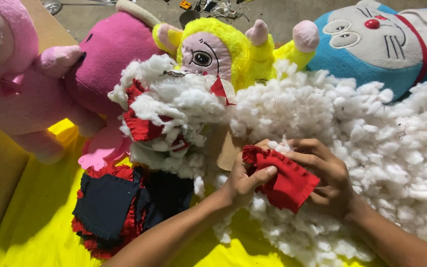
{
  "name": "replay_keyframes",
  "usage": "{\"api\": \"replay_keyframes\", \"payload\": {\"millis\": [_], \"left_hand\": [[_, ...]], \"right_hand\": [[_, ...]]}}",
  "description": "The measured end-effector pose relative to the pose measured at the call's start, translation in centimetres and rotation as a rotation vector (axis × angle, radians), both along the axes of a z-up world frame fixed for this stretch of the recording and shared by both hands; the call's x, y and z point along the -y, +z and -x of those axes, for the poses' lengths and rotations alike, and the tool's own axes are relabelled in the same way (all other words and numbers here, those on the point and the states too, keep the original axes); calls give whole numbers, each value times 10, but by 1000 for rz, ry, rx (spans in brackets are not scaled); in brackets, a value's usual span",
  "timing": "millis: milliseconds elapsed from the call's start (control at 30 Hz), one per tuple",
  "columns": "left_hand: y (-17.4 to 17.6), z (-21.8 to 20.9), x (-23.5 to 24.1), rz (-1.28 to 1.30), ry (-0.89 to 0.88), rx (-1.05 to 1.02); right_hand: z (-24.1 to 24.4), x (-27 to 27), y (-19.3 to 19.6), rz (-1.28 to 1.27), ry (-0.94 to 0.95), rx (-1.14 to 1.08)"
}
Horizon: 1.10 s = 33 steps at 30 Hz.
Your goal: Stuffing small fabric pouches with cotton filling to create plush toy parts.
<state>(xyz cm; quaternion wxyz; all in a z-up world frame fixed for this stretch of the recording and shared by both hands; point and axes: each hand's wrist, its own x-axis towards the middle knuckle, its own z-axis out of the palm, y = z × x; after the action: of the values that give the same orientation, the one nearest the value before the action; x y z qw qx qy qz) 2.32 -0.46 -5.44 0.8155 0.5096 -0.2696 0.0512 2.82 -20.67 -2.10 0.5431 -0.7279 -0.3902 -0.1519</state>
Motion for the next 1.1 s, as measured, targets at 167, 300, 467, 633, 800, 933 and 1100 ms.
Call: {"api": "replay_keyframes", "payload": {"millis": [167, 300, 467, 633, 800, 933, 1100], "left_hand": [[-8, 2, 1, 49, -95, -105], [13, 6, 3, 149, -169, -268], [10, 13, 7, 144, -49, -425], [33, 12, -2, 224, 29, -522], [37, 19, -12, -180, 67, -552], [46, 17, -10, -206, 117, -566], [57, 17, -4, -164, 99, -778]], "right_hand": [[5, -11, 16, 79, -125, 25], [8, -27, 36, 32, -189, 141], [8, -21, 31, 6, -286, 200], [12, -5, 7, -110, -355, 157], [16, -10, 12, -146, -473, 332], [17, -7, 6, -117, -495, 281], [17, -8, 11, -53, -462, 120]]}}
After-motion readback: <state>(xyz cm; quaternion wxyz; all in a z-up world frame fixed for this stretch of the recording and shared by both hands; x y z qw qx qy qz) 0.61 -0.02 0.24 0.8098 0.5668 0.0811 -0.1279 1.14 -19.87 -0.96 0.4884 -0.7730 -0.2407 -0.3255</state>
